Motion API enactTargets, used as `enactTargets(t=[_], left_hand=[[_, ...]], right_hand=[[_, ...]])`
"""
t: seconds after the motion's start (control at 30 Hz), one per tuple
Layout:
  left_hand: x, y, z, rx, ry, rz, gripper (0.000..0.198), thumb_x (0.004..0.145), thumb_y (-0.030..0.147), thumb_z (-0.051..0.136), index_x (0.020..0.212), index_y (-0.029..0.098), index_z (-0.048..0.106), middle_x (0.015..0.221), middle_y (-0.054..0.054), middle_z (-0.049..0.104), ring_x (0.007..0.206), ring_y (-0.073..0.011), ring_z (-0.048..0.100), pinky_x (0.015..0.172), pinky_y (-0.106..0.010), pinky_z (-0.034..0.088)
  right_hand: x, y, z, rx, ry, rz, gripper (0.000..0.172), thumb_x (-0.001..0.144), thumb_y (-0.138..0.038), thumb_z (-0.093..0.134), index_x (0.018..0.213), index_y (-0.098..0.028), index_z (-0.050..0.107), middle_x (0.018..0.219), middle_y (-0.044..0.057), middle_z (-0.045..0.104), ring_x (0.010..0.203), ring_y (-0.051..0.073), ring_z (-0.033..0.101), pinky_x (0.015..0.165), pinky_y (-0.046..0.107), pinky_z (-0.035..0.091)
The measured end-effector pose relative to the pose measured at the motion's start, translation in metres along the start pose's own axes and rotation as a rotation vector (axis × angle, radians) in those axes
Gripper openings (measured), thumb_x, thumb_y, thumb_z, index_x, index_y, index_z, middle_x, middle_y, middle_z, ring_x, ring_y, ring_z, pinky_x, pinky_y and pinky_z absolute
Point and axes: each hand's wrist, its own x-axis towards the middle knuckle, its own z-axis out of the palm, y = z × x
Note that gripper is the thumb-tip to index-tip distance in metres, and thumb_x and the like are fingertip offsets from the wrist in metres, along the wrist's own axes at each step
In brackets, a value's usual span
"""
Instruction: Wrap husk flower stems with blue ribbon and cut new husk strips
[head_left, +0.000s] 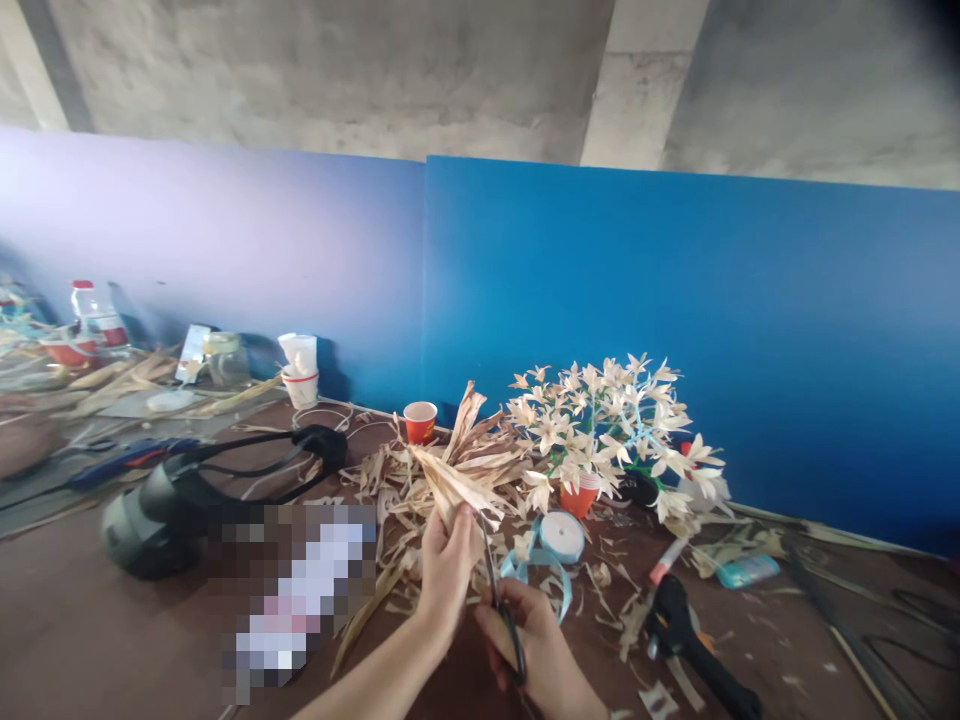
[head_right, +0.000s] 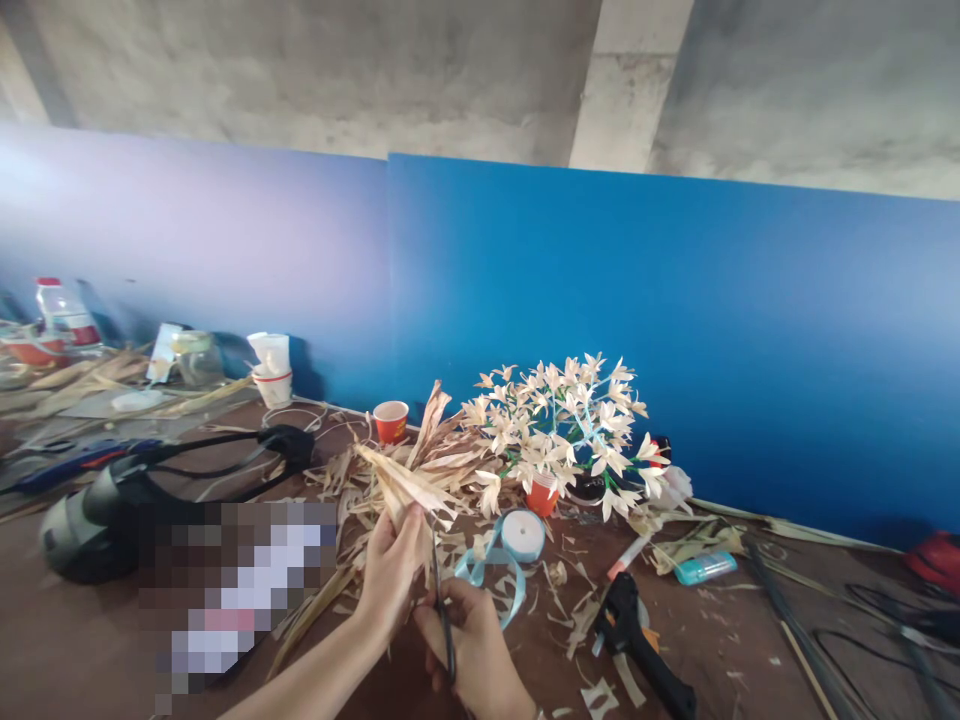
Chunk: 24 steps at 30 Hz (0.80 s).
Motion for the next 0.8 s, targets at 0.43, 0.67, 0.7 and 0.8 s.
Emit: enactTargets(t=[0.43,0.67,0.7,0.8], left_hand=[[0.001,-0.0005,-0.0003,0.054,0.033,0.048,0.03,0.065,0.043,0.062,0.067,0.017,0.048,0.051,0.007,0.041,0.043,-0.0052,0.035,0.041,-0.016,0.029],[0.0001,0.0019,-0.0008,0.02,0.015,0.035,0.029,0.065,0.042,0.063,0.067,0.017,0.049,0.05,0.007,0.041,0.043,-0.0052,0.035,0.041,-0.016,0.028],[0.0002,0.0019,-0.0009,-0.001,0.006,0.02,0.029,0.065,0.042,0.063,0.067,0.017,0.049,0.05,0.008,0.04,0.042,-0.005,0.034,0.041,-0.016,0.026],[0.0008,0.0025,-0.0007,-0.053,-0.016,-0.016,0.029,0.064,0.041,0.065,0.07,0.017,0.05,0.052,0.007,0.041,0.044,-0.0048,0.035,0.042,-0.016,0.027]], right_hand=[[-0.0009,-0.0046,0.0016,0.061,0.003,-0.018,0.037,0.066,-0.051,0.063,0.069,-0.016,0.048,0.034,-0.01,0.04,0.026,0.002,0.031,0.026,0.013,0.021],[-0.0001,-0.0024,-0.0008,0.049,0.006,-0.024,0.038,0.065,-0.05,0.064,0.068,-0.016,0.047,0.038,-0.011,0.037,0.026,0.001,0.029,0.025,0.013,0.02],[-0.0002,-0.0015,-0.0014,0.054,0.004,-0.026,0.037,0.064,-0.049,0.065,0.069,-0.016,0.047,0.039,-0.011,0.038,0.026,0.001,0.029,0.026,0.013,0.021],[0.0004,0.0015,-0.0033,0.049,0.003,-0.036,0.036,0.064,-0.046,0.067,0.069,-0.015,0.049,0.043,-0.01,0.04,0.027,0.0,0.029,0.026,0.012,0.022]])
